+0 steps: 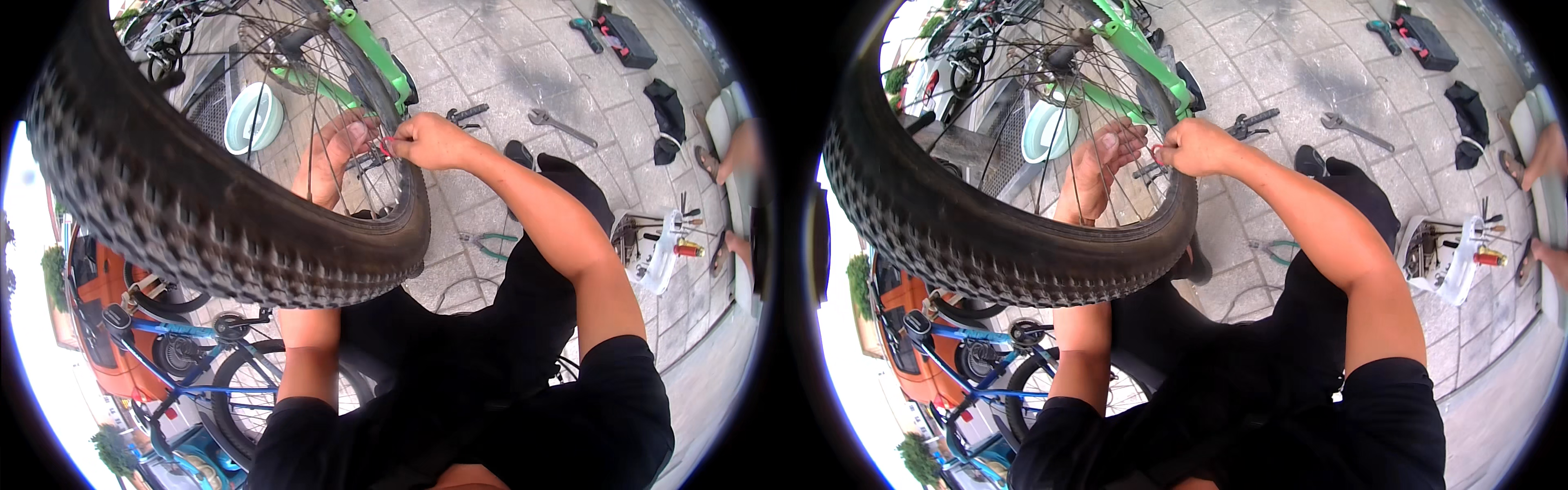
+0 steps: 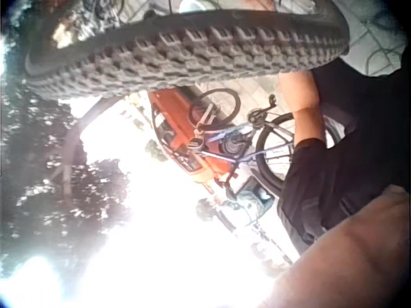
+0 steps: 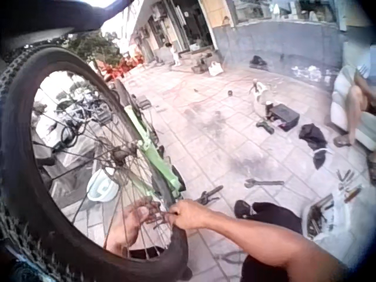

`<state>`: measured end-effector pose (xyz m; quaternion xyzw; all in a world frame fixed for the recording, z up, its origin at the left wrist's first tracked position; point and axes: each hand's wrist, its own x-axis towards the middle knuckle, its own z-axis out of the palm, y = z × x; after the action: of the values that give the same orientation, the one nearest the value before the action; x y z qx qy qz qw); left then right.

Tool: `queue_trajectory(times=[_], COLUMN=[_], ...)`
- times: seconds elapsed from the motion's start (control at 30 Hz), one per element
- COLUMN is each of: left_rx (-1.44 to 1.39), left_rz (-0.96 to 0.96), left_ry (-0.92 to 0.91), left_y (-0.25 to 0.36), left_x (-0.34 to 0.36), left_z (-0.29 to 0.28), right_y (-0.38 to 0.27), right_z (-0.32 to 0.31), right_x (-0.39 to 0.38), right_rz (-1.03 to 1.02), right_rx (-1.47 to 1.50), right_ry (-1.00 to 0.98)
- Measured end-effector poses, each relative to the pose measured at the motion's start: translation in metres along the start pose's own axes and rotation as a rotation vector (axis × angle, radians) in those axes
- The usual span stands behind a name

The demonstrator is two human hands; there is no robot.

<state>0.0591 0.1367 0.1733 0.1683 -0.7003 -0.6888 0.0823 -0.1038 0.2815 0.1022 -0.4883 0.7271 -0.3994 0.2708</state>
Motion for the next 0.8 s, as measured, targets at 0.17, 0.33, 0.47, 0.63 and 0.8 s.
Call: queue_trajectory(times=[0.17,0.33,0.47,0.63,0.8], left_rx=[-0.017,-0.082,-0.088,-0.088,-0.061], left_rz=[0.004,0.034,0.063,0.056,0.079], left_ry=[0.027,0.113,0.086,0.099,0.068], left_y=[-0.002,-0.016,-0.018,-0.025,-0.024], left_x=[0.003,0.002,0.005,0.007,0.010], left_z=[-0.001,0.001,0.001,-0.002,-0.005], right_y=[-0.006,-0.018,-0.012,-0.005,-0.011], right_z=[-0.014,-0.026,0.002,0.013,0.009], right_x=[-0.001,-0.031,-0.040,-0.037,-0.038], right_rz=[0.044,0.146,0.113,0.141,0.115], right_rx=[0.077,0.186,0.384,0.339,0.274], right_ry=[0.195,0.026,0.043,0.089,0.073])
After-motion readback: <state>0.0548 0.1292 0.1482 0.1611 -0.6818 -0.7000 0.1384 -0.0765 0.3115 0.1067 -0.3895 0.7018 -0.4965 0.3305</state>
